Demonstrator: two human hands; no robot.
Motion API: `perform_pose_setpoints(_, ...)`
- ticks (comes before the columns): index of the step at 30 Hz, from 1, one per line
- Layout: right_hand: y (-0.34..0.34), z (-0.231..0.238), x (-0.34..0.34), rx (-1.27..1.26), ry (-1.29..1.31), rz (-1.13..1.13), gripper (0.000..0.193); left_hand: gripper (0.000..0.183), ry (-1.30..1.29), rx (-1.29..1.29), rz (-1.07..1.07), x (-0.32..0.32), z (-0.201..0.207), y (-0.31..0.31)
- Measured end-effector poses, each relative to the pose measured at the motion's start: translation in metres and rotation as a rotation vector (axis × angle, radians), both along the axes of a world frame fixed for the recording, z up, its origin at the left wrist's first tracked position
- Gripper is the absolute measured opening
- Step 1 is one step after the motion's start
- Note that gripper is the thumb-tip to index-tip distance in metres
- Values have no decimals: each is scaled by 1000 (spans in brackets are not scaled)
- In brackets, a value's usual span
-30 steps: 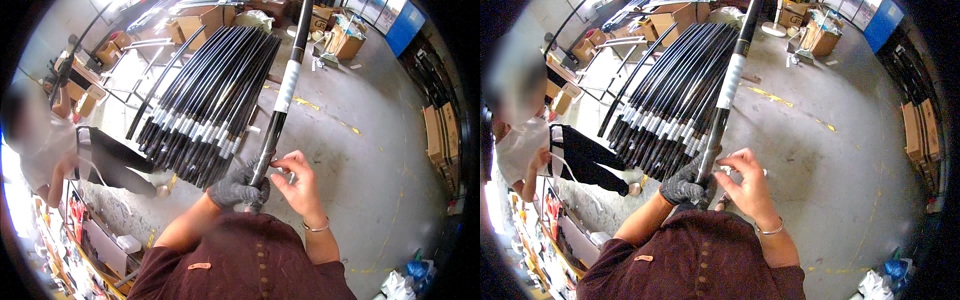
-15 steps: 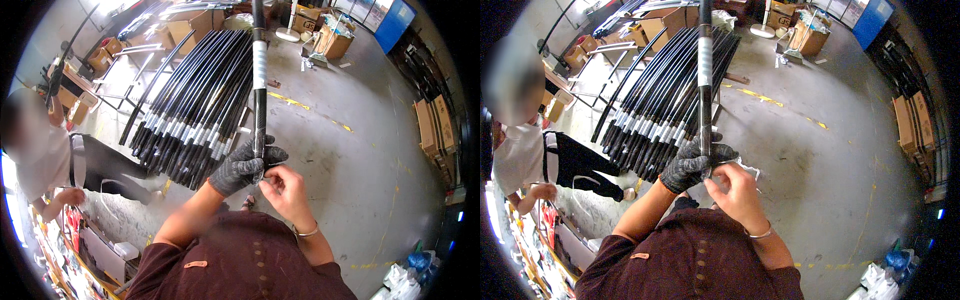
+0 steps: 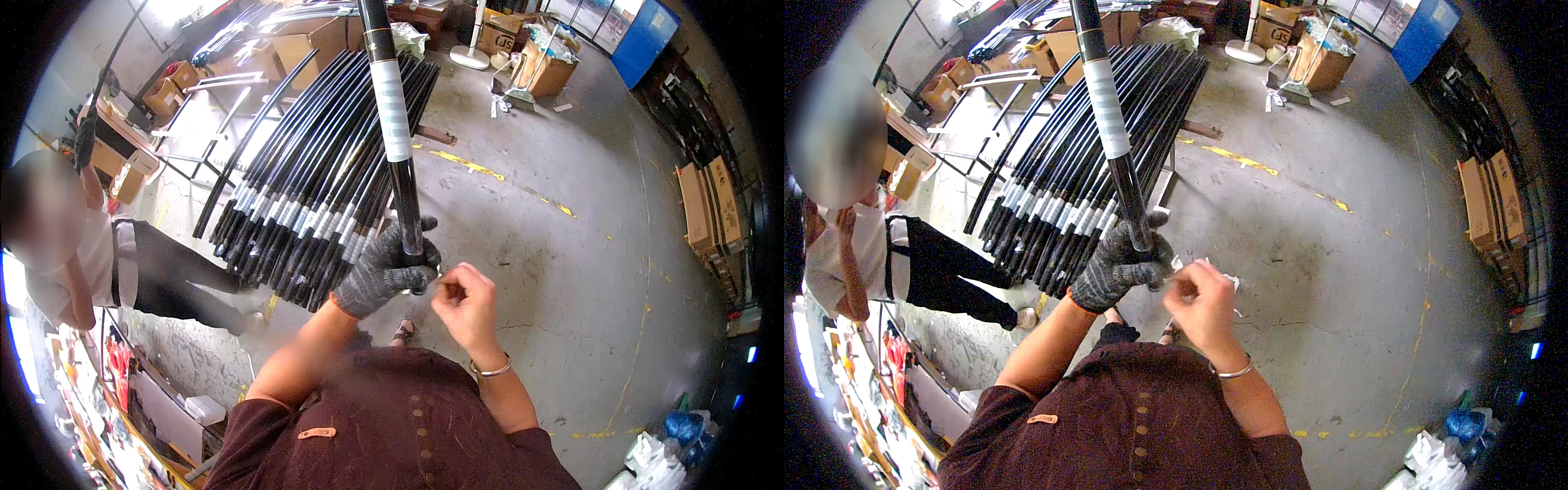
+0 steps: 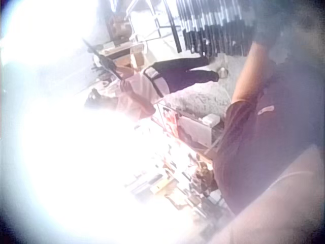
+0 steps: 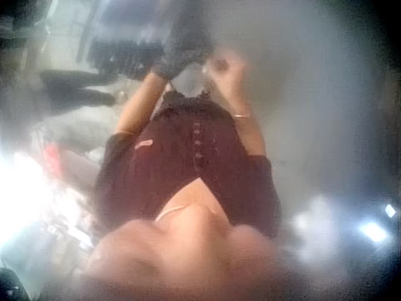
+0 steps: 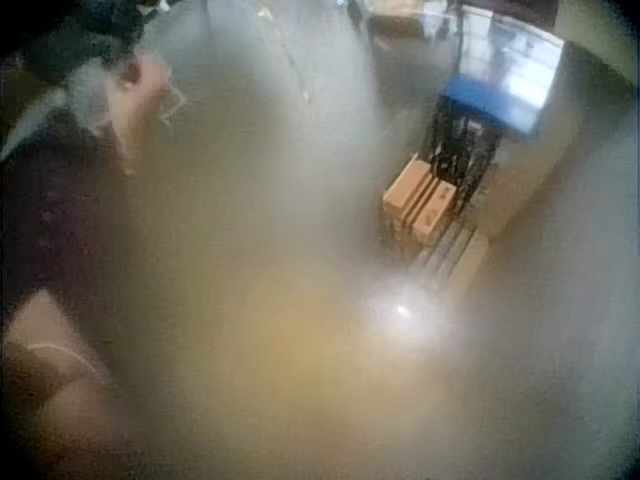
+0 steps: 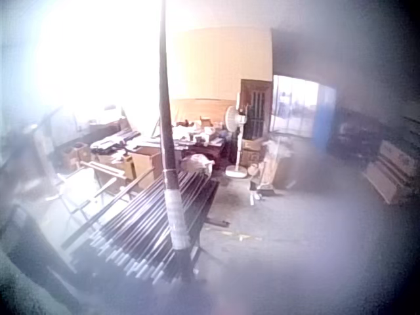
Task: The person wraps white tape around the ends of long black metal poles while working in a fabrication area with an assistant.
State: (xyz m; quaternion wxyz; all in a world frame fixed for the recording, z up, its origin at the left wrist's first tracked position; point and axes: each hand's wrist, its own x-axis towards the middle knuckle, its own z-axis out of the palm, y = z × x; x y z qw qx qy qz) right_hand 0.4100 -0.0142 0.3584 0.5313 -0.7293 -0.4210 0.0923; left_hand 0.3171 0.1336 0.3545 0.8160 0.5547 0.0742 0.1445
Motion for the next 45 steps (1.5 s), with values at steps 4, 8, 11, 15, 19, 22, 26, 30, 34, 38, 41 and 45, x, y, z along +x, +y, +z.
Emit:
perform_pose_setpoints(4, -3, -8, 7, -44, 427, 112, 8, 59, -12, -119, -7, 1, -5, 2)
perform_pose_setpoints(8, 5, -5, 9, -111, 397, 181, 13, 56, 19, -46, 73, 2, -15, 3)
perform_pose_setpoints(11, 7, -11, 11, -71, 322, 151, 16, 57, 42, -111, 14, 1, -5, 6)
perform_pose_setpoints(15, 9, -25, 9, 1, 178, 52, 17, 56, 82, -71, -35, -2, 3, 13)
perform_pose_setpoints(19, 16, -45, 11, -20, 58, -34, 20, 54, 102, -11, -14, 1, -8, 21)
perform_pose_setpoints(22, 23, -81, 27, -32, 2, -148, 21, 53, 83, -10, -25, -2, -7, 24)
perform_pose_setpoints(26, 28, -121, 55, -108, -92, -246, 20, 56, 82, -65, -55, 0, 8, 26)
perform_pose_setpoints(30, 43, -139, 75, -191, -208, -292, 17, 60, 35, -88, -61, 2, 10, 31)
perform_pose_setpoints(34, 47, -168, 112, -290, -269, -446, 16, 70, 6, -128, -1, 1, 18, 46)
perform_pose_setpoints(38, 2, -216, 172, -461, -64, -495, 15, 70, -3, -222, 44, -8, 39, 73)
perform_pose_setpoints(41, -22, -239, 189, -82, 75, -366, 15, 66, 68, -92, 130, -4, 41, 77)
perform_pose_setpoints(45, 13, -133, 135, 290, 895, -20, 16, 53, 118, 141, 309, -10, 19, 68)
